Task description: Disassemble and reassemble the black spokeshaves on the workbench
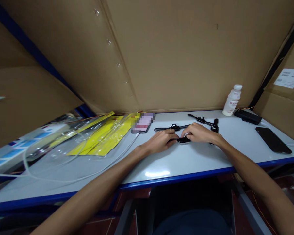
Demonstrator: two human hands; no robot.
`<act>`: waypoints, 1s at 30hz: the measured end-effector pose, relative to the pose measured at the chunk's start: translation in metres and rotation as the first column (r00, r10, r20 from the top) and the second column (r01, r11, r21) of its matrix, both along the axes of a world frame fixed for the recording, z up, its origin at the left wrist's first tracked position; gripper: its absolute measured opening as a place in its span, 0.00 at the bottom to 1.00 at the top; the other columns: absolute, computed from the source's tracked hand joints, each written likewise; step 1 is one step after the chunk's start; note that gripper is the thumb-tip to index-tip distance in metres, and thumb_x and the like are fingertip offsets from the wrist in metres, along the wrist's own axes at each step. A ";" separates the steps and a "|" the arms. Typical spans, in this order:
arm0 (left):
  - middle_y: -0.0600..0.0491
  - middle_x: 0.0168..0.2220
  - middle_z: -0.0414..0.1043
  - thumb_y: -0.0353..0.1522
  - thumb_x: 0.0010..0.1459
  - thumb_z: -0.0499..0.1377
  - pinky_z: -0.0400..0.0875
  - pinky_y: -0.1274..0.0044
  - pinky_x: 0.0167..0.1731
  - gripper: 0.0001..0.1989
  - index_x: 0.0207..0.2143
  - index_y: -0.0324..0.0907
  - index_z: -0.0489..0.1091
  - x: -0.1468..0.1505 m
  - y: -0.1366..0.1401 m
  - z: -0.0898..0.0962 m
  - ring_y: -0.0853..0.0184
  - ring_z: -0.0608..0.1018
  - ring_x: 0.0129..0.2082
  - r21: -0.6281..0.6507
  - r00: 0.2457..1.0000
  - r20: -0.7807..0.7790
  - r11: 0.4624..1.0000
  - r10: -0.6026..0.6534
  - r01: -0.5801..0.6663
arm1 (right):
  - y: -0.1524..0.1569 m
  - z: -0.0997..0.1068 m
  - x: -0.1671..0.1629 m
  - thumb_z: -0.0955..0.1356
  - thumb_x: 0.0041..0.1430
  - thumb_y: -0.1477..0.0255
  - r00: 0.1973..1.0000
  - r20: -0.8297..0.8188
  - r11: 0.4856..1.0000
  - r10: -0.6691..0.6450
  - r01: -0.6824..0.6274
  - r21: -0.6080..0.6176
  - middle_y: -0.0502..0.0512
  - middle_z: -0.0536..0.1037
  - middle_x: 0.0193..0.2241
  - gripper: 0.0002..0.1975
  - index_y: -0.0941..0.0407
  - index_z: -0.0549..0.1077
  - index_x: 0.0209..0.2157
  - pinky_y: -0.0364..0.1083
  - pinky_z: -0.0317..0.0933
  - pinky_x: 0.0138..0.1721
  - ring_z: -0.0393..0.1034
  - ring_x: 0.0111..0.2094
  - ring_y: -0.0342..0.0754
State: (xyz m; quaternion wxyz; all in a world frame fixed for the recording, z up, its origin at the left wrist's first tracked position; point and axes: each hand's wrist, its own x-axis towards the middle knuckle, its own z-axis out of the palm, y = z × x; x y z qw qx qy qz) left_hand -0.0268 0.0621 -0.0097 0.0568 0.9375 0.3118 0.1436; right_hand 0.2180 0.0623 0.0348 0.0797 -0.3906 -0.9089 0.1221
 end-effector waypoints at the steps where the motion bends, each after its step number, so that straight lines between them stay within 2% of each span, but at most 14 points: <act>1: 0.46 0.45 0.76 0.30 0.69 0.54 0.74 0.69 0.44 0.13 0.49 0.44 0.76 0.000 0.000 0.000 0.58 0.79 0.44 -0.001 1.000 0.002 1.000 -0.001 0.001 | 0.000 0.000 0.000 0.64 0.57 0.79 1.000 0.000 1.000 -0.005 0.005 0.001 0.54 0.83 0.32 0.23 0.50 0.84 0.48 0.46 0.56 0.35 0.71 0.31 0.47; 3: 0.47 0.45 0.76 0.30 0.69 0.54 0.74 0.69 0.44 0.13 0.49 0.44 0.77 0.000 0.000 0.000 0.58 0.79 0.44 0.000 1.000 0.004 1.000 -0.001 0.001 | 0.000 -0.001 0.000 0.64 0.57 0.79 1.000 0.003 0.999 -0.030 0.030 0.012 0.56 0.82 0.32 0.23 0.51 0.83 0.49 0.47 0.55 0.35 0.70 0.32 0.49; 6: 0.47 0.44 0.76 0.30 0.69 0.54 0.73 0.70 0.44 0.13 0.49 0.44 0.76 0.000 0.000 0.000 0.59 0.79 0.43 0.002 1.000 0.001 1.000 0.003 -0.003 | 0.001 -0.001 0.003 0.64 0.57 0.80 0.998 0.009 0.998 -0.057 0.057 0.016 0.58 0.82 0.33 0.19 0.54 0.84 0.43 0.47 0.55 0.35 0.71 0.33 0.50; 9: 0.47 0.44 0.76 0.30 0.69 0.54 0.73 0.70 0.44 0.12 0.50 0.44 0.76 0.000 0.000 0.000 0.59 0.79 0.43 0.001 1.000 -0.005 1.000 0.005 -0.005 | 0.002 -0.001 0.003 0.64 0.57 0.80 0.999 0.010 0.999 -0.034 0.035 -0.004 0.56 0.83 0.33 0.17 0.54 0.84 0.38 0.45 0.55 0.35 0.72 0.34 0.48; 13: 0.47 0.45 0.76 0.30 0.69 0.54 0.74 0.70 0.44 0.13 0.50 0.44 0.76 0.000 0.000 0.000 0.58 0.79 0.44 0.001 1.000 0.000 1.000 0.007 -0.007 | 0.000 0.000 -0.001 0.64 0.58 0.80 1.000 0.015 1.000 -0.003 0.004 -0.006 0.53 0.84 0.36 0.21 0.51 0.84 0.44 0.44 0.56 0.36 0.72 0.34 0.47; 17: 0.47 0.46 0.77 0.30 0.69 0.55 0.74 0.70 0.45 0.13 0.50 0.44 0.77 -0.001 0.001 -0.001 0.59 0.79 0.45 0.000 1.000 0.001 1.000 0.010 -0.010 | 0.001 0.002 0.001 0.64 0.59 0.78 0.996 0.039 0.995 -0.086 0.083 0.063 0.57 0.83 0.34 0.20 0.53 0.83 0.48 0.46 0.53 0.35 0.71 0.34 0.50; 22: 0.47 0.46 0.77 0.31 0.69 0.55 0.74 0.69 0.46 0.13 0.50 0.44 0.76 -0.001 0.001 -0.001 0.59 0.80 0.45 -0.002 1.000 -0.006 1.000 0.008 -0.008 | 0.001 0.005 0.006 0.63 0.58 0.79 0.983 0.088 0.983 -0.161 0.151 0.109 0.61 0.82 0.33 0.17 0.57 0.84 0.39 0.48 0.51 0.34 0.71 0.33 0.51; 30: 0.47 0.46 0.76 0.31 0.69 0.54 0.74 0.69 0.46 0.13 0.51 0.43 0.76 0.000 0.000 0.000 0.58 0.80 0.46 0.004 0.999 -0.029 1.000 0.017 -0.017 | -0.008 0.009 0.002 0.64 0.57 0.79 0.982 0.142 0.990 -0.128 0.119 0.073 0.59 0.77 0.27 0.14 0.57 0.82 0.30 0.49 0.48 0.30 0.65 0.27 0.46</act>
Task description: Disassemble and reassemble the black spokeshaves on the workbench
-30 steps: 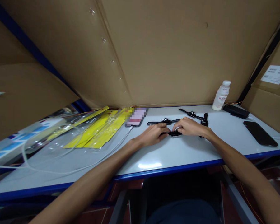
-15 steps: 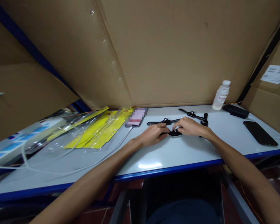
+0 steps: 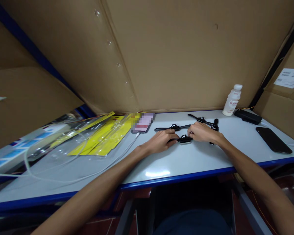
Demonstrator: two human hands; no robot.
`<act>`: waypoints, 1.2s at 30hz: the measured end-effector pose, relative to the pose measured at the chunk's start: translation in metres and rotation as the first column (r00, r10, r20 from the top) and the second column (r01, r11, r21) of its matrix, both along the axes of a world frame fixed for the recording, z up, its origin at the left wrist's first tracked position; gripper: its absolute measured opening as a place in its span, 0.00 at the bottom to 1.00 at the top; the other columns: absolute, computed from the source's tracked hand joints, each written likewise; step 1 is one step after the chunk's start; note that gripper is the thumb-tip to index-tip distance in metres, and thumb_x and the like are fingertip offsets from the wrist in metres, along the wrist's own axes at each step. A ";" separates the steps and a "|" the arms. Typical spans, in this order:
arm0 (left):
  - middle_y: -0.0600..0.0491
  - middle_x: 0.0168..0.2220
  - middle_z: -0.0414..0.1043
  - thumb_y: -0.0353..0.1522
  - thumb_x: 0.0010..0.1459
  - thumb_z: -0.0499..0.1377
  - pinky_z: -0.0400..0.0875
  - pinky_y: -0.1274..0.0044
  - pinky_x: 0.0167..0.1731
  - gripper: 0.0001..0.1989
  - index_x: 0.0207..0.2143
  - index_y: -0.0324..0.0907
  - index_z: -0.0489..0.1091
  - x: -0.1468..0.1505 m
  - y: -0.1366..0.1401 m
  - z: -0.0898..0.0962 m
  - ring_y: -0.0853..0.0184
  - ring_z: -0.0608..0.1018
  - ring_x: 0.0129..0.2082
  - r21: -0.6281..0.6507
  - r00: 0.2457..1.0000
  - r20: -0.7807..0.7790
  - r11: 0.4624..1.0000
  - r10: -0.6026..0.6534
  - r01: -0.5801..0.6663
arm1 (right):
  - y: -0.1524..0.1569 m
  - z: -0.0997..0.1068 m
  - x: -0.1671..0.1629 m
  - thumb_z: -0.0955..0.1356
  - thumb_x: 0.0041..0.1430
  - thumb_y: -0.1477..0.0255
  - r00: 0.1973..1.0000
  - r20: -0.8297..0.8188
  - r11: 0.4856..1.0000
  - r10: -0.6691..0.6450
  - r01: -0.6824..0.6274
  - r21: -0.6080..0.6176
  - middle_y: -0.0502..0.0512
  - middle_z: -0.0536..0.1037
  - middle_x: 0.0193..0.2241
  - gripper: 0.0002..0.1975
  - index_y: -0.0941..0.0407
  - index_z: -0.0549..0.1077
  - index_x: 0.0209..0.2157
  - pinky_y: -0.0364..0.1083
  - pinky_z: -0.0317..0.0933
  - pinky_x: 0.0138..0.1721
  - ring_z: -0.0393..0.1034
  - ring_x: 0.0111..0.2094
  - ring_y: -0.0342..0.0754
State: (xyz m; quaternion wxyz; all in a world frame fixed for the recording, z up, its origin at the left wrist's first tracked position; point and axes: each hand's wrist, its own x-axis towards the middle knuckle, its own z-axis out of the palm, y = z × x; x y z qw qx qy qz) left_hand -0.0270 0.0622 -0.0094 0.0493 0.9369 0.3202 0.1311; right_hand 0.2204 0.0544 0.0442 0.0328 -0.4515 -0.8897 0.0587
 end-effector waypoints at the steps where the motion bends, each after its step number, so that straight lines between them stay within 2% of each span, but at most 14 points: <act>1: 0.47 0.46 0.76 0.31 0.69 0.54 0.74 0.69 0.46 0.13 0.50 0.43 0.76 0.000 0.000 0.000 0.58 0.80 0.46 0.000 1.000 -0.003 1.000 0.001 -0.001 | -0.001 0.001 0.000 0.64 0.57 0.79 1.000 0.002 1.000 0.003 -0.003 -0.004 0.58 0.77 0.26 0.14 0.57 0.81 0.29 0.49 0.48 0.30 0.65 0.27 0.46; 18: 0.47 0.45 0.76 0.30 0.69 0.55 0.74 0.71 0.44 0.12 0.50 0.44 0.76 0.000 0.000 0.001 0.58 0.80 0.45 0.005 1.000 -0.006 1.000 0.012 -0.012 | 0.000 0.001 0.000 0.63 0.58 0.79 1.000 0.012 1.000 0.002 -0.002 0.002 0.59 0.78 0.27 0.14 0.59 0.82 0.30 0.47 0.48 0.30 0.66 0.26 0.46; 21: 0.47 0.45 0.77 0.30 0.69 0.55 0.74 0.70 0.44 0.12 0.50 0.44 0.76 0.000 -0.001 0.001 0.58 0.80 0.45 0.004 1.000 -0.007 1.000 0.010 -0.010 | 0.003 -0.003 0.000 0.64 0.59 0.78 1.000 -0.013 1.000 -0.001 0.002 0.020 0.61 0.81 0.32 0.16 0.58 0.83 0.40 0.47 0.50 0.32 0.70 0.31 0.49; 24: 0.47 0.46 0.77 0.30 0.69 0.55 0.74 0.70 0.44 0.12 0.50 0.44 0.76 0.000 -0.001 0.001 0.58 0.80 0.45 0.007 1.000 -0.006 1.000 0.011 -0.011 | 0.006 -0.006 0.002 0.64 0.59 0.78 0.999 -0.049 0.999 0.018 -0.016 0.029 0.61 0.82 0.36 0.22 0.55 0.81 0.52 0.47 0.53 0.35 0.72 0.36 0.52; 26: 0.47 0.46 0.77 0.30 0.69 0.55 0.74 0.70 0.44 0.13 0.50 0.43 0.76 0.000 -0.001 0.001 0.58 0.80 0.45 0.007 1.000 -0.006 1.000 0.012 -0.012 | 0.007 -0.008 0.002 0.64 0.58 0.79 0.997 -0.068 0.999 0.037 -0.036 0.017 0.60 0.82 0.35 0.22 0.53 0.82 0.50 0.47 0.54 0.36 0.72 0.35 0.51; 29: 0.47 0.45 0.77 0.31 0.69 0.55 0.74 0.70 0.44 0.13 0.50 0.43 0.76 0.000 0.000 0.000 0.58 0.80 0.45 0.006 1.000 -0.007 1.000 0.009 -0.009 | 0.007 -0.009 0.002 0.64 0.57 0.80 0.993 -0.092 0.997 0.068 -0.070 -0.013 0.58 0.82 0.32 0.18 0.54 0.84 0.41 0.46 0.54 0.35 0.72 0.32 0.49; 31: 0.47 0.46 0.77 0.31 0.69 0.55 0.74 0.70 0.44 0.13 0.50 0.43 0.76 0.000 0.000 0.000 0.58 0.80 0.45 0.006 1.000 -0.008 1.000 0.007 -0.007 | 0.006 -0.009 0.001 0.64 0.56 0.81 0.989 -0.111 0.995 0.095 -0.099 -0.031 0.57 0.83 0.32 0.18 0.54 0.85 0.38 0.46 0.55 0.34 0.71 0.32 0.48; 36: 0.47 0.45 0.76 0.31 0.69 0.54 0.73 0.70 0.43 0.13 0.51 0.44 0.76 0.000 0.000 -0.001 0.58 0.79 0.45 0.006 1.000 -0.007 1.000 0.008 -0.008 | 0.007 -0.011 -0.002 0.64 0.56 0.81 0.982 -0.140 0.990 0.127 -0.134 -0.045 0.54 0.83 0.33 0.23 0.50 0.84 0.47 0.45 0.56 0.35 0.71 0.32 0.47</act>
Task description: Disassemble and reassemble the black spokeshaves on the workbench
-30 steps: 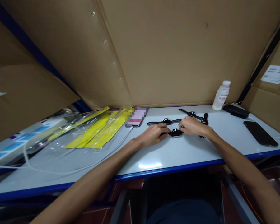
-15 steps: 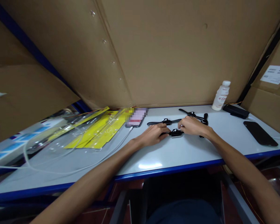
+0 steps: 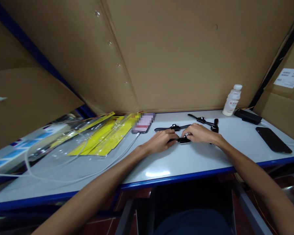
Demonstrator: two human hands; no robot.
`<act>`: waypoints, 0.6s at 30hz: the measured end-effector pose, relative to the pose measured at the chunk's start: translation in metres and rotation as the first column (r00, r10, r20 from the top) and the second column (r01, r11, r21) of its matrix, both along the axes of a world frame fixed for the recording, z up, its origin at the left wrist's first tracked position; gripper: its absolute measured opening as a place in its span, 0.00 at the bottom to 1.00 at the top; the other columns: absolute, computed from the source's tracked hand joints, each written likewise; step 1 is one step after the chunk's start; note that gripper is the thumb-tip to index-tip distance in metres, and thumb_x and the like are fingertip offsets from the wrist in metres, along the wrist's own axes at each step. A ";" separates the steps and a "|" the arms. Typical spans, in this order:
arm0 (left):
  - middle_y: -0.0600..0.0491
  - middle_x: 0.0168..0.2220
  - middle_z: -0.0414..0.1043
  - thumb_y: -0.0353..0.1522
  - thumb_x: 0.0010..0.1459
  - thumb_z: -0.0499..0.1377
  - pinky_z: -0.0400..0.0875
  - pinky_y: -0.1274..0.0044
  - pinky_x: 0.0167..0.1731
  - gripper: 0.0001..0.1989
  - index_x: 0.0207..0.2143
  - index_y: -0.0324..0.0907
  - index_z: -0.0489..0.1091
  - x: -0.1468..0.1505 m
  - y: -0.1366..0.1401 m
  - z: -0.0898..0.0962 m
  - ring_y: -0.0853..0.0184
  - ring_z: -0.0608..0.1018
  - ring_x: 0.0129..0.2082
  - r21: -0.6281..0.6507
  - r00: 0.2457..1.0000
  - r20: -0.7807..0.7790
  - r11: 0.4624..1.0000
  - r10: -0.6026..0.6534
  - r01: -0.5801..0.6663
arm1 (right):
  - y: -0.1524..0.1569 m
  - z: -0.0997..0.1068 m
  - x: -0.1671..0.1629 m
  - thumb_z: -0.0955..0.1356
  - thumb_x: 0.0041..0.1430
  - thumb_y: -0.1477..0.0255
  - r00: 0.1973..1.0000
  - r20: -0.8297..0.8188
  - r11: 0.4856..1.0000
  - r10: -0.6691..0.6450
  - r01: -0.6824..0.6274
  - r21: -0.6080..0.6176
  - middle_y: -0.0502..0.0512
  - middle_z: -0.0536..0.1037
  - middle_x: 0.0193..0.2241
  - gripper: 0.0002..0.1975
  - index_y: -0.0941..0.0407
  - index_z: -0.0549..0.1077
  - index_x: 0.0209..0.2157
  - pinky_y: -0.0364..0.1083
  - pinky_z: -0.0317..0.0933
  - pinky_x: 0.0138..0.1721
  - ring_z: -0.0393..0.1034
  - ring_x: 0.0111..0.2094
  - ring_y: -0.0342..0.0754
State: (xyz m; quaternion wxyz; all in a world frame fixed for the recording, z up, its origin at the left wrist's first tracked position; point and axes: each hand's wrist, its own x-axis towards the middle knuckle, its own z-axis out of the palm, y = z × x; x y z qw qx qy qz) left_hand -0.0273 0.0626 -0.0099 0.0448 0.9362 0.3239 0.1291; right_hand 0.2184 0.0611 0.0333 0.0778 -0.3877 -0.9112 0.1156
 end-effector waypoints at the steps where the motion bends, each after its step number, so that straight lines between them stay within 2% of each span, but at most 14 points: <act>1: 0.48 0.45 0.76 0.31 0.69 0.54 0.73 0.70 0.43 0.13 0.51 0.44 0.76 0.000 0.000 0.000 0.59 0.79 0.44 0.000 1.000 0.000 1.000 -0.001 0.001 | 0.000 0.000 0.000 0.64 0.56 0.81 1.000 0.000 1.000 -0.006 0.006 0.004 0.55 0.83 0.33 0.24 0.50 0.84 0.48 0.45 0.56 0.35 0.71 0.32 0.48; 12: 0.48 0.46 0.76 0.31 0.69 0.55 0.73 0.71 0.45 0.12 0.50 0.45 0.76 0.000 -0.001 0.001 0.59 0.79 0.45 0.000 1.000 -0.012 1.000 0.002 -0.002 | -0.004 0.005 0.001 0.65 0.57 0.80 0.997 0.018 0.997 -0.080 0.079 0.026 0.57 0.80 0.29 0.17 0.55 0.83 0.41 0.46 0.50 0.32 0.68 0.30 0.48; 18: 0.48 0.45 0.76 0.31 0.69 0.55 0.73 0.71 0.44 0.12 0.50 0.44 0.76 0.000 -0.001 0.001 0.59 0.79 0.45 0.003 1.000 -0.013 1.000 0.003 -0.003 | -0.003 0.003 0.000 0.65 0.57 0.80 0.999 0.008 0.999 -0.039 0.039 -0.004 0.55 0.81 0.31 0.14 0.55 0.83 0.35 0.45 0.52 0.32 0.70 0.31 0.47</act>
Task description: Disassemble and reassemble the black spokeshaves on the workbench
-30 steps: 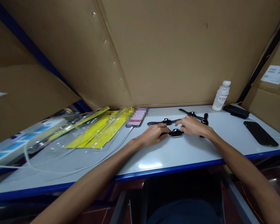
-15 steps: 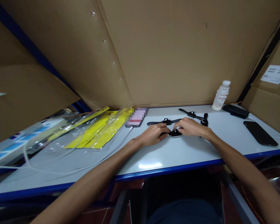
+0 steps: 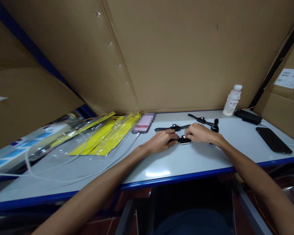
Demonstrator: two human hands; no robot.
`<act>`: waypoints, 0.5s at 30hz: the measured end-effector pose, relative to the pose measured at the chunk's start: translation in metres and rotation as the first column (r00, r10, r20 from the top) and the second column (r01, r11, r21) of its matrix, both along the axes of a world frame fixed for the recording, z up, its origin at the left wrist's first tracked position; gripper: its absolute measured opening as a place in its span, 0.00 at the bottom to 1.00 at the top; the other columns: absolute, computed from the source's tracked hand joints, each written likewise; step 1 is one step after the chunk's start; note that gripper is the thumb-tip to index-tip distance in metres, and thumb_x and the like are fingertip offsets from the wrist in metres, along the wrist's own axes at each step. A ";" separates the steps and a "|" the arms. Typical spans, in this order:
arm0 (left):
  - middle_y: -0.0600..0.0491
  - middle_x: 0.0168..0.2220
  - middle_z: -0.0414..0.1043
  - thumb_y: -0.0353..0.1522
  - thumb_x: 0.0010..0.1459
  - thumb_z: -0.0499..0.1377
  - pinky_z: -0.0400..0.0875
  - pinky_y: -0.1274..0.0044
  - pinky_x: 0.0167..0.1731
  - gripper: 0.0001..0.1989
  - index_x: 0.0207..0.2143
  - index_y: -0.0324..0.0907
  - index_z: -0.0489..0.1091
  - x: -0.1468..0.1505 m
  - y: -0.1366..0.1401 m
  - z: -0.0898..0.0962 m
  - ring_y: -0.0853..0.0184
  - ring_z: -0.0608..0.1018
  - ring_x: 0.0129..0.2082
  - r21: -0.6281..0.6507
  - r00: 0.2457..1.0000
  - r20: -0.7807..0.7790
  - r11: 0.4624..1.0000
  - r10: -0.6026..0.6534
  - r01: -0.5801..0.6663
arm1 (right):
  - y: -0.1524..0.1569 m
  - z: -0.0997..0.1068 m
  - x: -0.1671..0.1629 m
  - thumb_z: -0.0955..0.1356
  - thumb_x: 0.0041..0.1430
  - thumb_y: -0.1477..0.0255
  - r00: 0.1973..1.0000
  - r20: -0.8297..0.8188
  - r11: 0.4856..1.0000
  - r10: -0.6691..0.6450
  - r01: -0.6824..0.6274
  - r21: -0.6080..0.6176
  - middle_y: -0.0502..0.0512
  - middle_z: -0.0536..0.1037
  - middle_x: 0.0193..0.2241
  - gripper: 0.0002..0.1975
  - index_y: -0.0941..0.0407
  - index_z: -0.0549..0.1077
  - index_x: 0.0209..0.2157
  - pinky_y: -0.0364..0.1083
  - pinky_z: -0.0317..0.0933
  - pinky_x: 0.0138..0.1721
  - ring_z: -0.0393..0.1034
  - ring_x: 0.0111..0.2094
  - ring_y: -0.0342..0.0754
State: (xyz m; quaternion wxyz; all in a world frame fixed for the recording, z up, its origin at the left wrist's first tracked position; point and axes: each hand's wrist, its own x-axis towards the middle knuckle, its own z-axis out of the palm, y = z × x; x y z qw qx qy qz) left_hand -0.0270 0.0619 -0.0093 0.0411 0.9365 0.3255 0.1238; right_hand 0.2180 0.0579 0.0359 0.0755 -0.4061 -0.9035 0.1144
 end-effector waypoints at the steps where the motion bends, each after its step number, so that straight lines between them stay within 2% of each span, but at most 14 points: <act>1: 0.48 0.45 0.76 0.31 0.69 0.54 0.73 0.71 0.43 0.13 0.50 0.44 0.76 0.000 0.000 0.000 0.59 0.79 0.44 0.000 1.000 -0.001 1.000 0.000 0.000 | 0.000 0.000 -0.001 0.64 0.58 0.80 1.000 -0.003 1.000 0.009 -0.009 -0.003 0.55 0.82 0.32 0.15 0.54 0.83 0.35 0.45 0.53 0.33 0.70 0.32 0.47; 4: 0.48 0.44 0.76 0.31 0.69 0.54 0.73 0.71 0.43 0.13 0.50 0.44 0.76 0.000 0.000 0.000 0.59 0.79 0.44 -0.002 1.000 -0.002 1.000 -0.001 0.001 | 0.001 0.001 -0.001 0.64 0.58 0.79 1.000 -0.007 1.000 0.013 -0.013 0.005 0.53 0.83 0.34 0.16 0.53 0.83 0.37 0.44 0.54 0.34 0.71 0.33 0.46; 8: 0.47 0.46 0.76 0.31 0.69 0.54 0.74 0.70 0.44 0.13 0.50 0.44 0.76 0.000 0.000 0.001 0.58 0.79 0.45 -0.005 1.000 0.002 1.000 -0.004 0.004 | 0.002 0.005 0.002 0.63 0.59 0.79 0.998 0.023 0.996 -0.057 0.056 0.062 0.57 0.81 0.32 0.16 0.55 0.82 0.38 0.46 0.51 0.33 0.69 0.32 0.48; 11: 0.47 0.47 0.77 0.31 0.69 0.55 0.74 0.70 0.46 0.13 0.51 0.44 0.76 0.000 0.000 0.001 0.59 0.79 0.46 -0.006 1.000 0.011 1.000 -0.004 0.004 | 0.001 0.007 0.004 0.63 0.57 0.80 0.991 0.068 0.990 -0.111 0.104 0.093 0.59 0.79 0.30 0.15 0.57 0.82 0.34 0.48 0.47 0.31 0.67 0.29 0.48; 15: 0.47 0.47 0.77 0.31 0.69 0.55 0.74 0.70 0.45 0.13 0.51 0.44 0.76 0.000 0.000 0.000 0.59 0.80 0.45 -0.006 1.000 0.018 1.000 -0.002 0.002 | -0.003 0.008 0.004 0.63 0.57 0.80 0.986 0.118 0.990 -0.118 0.108 0.091 0.58 0.76 0.26 0.14 0.57 0.80 0.29 0.49 0.45 0.30 0.63 0.26 0.46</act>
